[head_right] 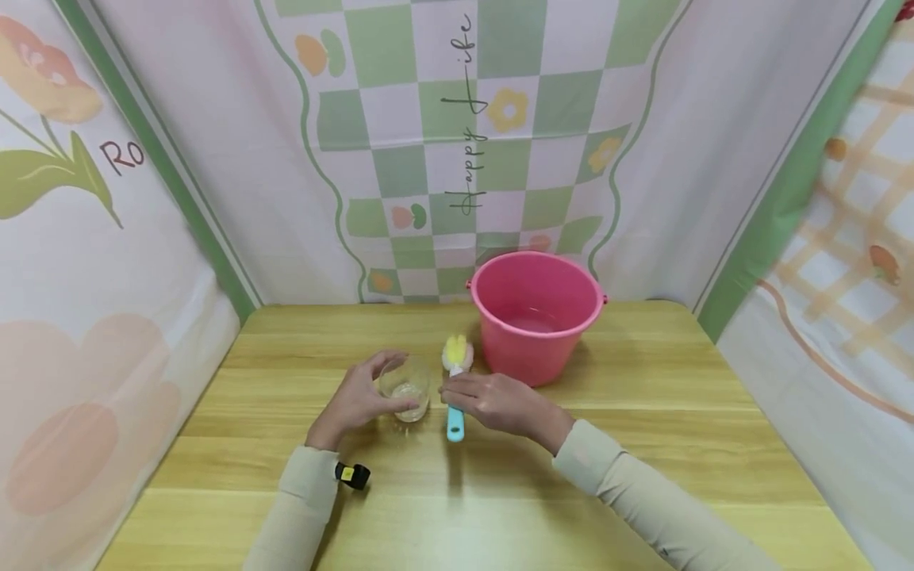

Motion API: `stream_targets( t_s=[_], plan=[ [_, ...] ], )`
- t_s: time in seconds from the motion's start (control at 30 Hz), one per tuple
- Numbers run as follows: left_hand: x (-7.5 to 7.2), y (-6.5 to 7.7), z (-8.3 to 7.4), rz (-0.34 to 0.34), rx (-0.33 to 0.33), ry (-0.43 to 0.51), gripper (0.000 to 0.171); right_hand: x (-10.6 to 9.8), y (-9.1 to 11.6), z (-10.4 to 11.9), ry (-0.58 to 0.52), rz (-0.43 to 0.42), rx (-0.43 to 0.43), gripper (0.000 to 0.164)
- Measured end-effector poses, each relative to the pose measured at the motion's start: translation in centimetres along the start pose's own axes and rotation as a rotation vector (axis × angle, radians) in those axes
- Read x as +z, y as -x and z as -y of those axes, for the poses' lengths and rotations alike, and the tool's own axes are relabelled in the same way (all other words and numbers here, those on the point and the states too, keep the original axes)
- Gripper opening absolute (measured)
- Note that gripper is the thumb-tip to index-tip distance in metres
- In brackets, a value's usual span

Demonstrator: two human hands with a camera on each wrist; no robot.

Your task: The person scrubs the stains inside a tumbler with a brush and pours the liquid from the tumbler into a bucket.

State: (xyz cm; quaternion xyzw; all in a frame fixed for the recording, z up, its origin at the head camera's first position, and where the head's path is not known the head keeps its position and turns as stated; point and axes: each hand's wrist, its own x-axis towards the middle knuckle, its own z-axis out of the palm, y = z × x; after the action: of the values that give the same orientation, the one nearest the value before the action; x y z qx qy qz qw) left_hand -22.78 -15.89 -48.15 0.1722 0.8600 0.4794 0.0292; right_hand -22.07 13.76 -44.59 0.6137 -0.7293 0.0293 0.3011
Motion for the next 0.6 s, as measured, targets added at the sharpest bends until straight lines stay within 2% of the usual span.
stream_targets(
  t_s=[0.07, 0.2, 0.3, 0.47, 0.6],
  plan=[
    [0.0, 0.1, 0.0, 0.0, -0.004, 0.001, 0.092, 0.3, 0.5, 0.6, -0.011, 0.036, -0.016, 0.027],
    [-0.1, 0.1, -0.1, 0.001, -0.005, 0.0, 0.091, 0.8, 1.2, 1.9, -0.006, 0.139, -0.027, 0.039],
    [-0.1, 0.2, -0.1, -0.002, -0.003, 0.009, 0.092, 1.3, 1.6, 2.8, -0.016, 0.198, -0.014, 0.038],
    [-0.2, 0.2, -0.2, -0.001, -0.014, 0.006, 0.093, 2.2, 2.0, 3.9, -0.025, 0.231, -0.006, 0.033],
    [-0.1, 0.2, -0.2, 0.004, -0.014, 0.008, 0.093, 2.6, 2.3, 4.5, -0.018, 0.234, 0.005, 0.035]
  ],
)
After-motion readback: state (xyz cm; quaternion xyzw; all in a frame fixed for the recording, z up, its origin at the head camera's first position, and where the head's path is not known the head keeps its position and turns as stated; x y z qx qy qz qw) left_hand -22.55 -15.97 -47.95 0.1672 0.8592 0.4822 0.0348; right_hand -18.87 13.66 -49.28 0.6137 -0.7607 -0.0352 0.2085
